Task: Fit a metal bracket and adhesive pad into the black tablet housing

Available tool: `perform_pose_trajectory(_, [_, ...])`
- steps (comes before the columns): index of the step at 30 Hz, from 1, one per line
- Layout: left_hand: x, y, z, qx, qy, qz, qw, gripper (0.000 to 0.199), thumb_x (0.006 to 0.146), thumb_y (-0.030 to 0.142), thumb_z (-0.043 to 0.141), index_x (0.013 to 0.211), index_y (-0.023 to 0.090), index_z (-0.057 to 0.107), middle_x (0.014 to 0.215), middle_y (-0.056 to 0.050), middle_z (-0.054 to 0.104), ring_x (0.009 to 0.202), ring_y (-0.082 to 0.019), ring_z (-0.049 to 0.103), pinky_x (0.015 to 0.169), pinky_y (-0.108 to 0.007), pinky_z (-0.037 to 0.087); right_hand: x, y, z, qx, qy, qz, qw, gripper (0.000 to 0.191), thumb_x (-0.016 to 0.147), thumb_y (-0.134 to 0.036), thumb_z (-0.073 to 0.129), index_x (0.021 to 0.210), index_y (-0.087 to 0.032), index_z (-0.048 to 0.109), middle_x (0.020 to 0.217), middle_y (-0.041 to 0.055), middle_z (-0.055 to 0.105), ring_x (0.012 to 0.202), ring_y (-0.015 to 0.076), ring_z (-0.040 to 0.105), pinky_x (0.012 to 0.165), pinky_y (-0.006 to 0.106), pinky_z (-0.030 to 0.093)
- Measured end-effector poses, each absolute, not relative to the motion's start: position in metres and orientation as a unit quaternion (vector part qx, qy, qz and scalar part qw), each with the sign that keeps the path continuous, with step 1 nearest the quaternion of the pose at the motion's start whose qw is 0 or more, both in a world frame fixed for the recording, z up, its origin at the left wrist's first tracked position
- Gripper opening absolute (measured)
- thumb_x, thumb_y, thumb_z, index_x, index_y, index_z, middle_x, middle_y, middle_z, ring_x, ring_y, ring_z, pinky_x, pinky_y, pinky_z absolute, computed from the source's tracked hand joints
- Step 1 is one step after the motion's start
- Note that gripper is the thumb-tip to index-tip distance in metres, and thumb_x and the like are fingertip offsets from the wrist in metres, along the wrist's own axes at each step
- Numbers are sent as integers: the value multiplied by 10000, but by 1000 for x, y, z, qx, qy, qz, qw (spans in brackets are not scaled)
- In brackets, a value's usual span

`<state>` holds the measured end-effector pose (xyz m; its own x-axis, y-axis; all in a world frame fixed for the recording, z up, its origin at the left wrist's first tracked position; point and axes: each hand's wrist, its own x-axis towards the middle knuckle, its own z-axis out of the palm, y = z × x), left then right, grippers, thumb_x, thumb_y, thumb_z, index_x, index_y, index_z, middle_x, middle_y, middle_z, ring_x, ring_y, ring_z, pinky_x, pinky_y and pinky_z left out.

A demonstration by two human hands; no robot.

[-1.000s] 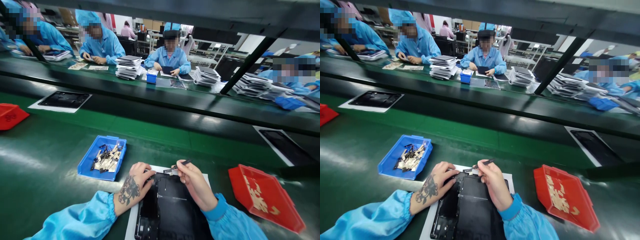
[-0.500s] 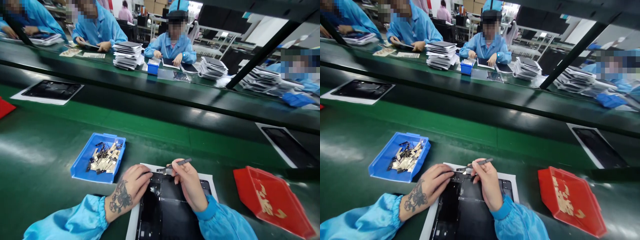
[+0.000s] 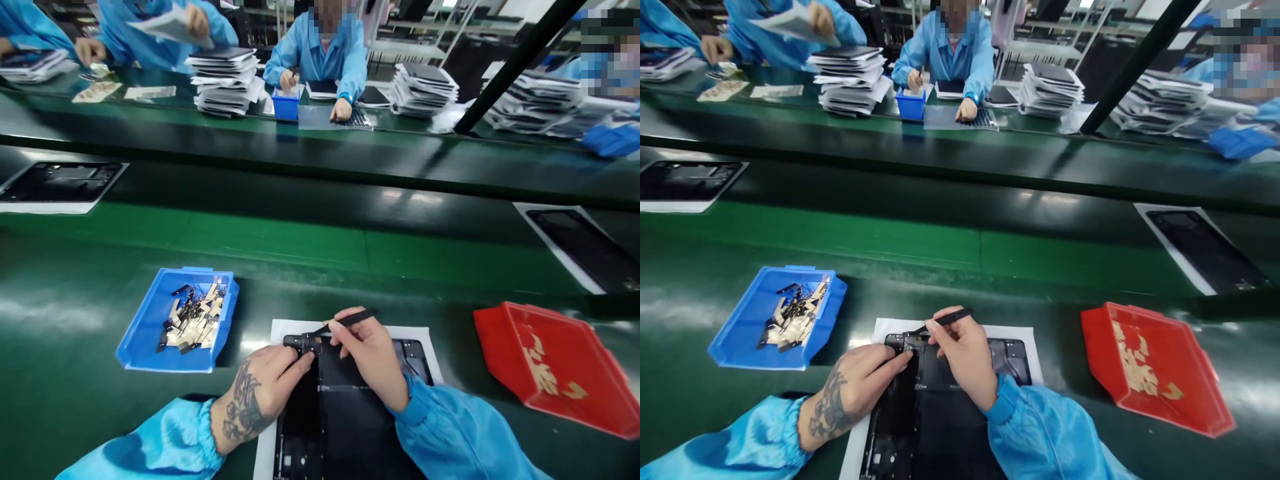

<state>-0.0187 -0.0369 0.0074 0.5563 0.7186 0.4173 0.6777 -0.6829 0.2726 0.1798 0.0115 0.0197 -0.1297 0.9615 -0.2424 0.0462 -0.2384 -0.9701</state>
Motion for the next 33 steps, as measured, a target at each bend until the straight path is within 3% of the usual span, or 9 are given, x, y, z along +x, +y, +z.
perform_pose_trajectory(8, [-18, -38, 12, 875, 400, 262, 72, 208, 927, 107, 409, 1039, 108, 583, 735, -55, 613, 591, -156, 559, 491, -254, 463, 182, 7, 17, -544, -530, 546, 354, 200, 851, -377, 634, 893, -189, 578, 631, -2, 615, 566, 140, 598, 491, 225, 490])
perform_pose_trajectory(33, [-18, -35, 16, 840, 431, 270, 191, 217, 927, 131, 446, 1075, 132, 604, 801, -62, 613, 693, -149, 585, 597, -258, 508, 180, 7, 18, -557, -552, 525, 331, 174, 848, -371, 633, 882, -204, 597, 657, 9, 637, 585, 165, 624, 507, 251, 497])
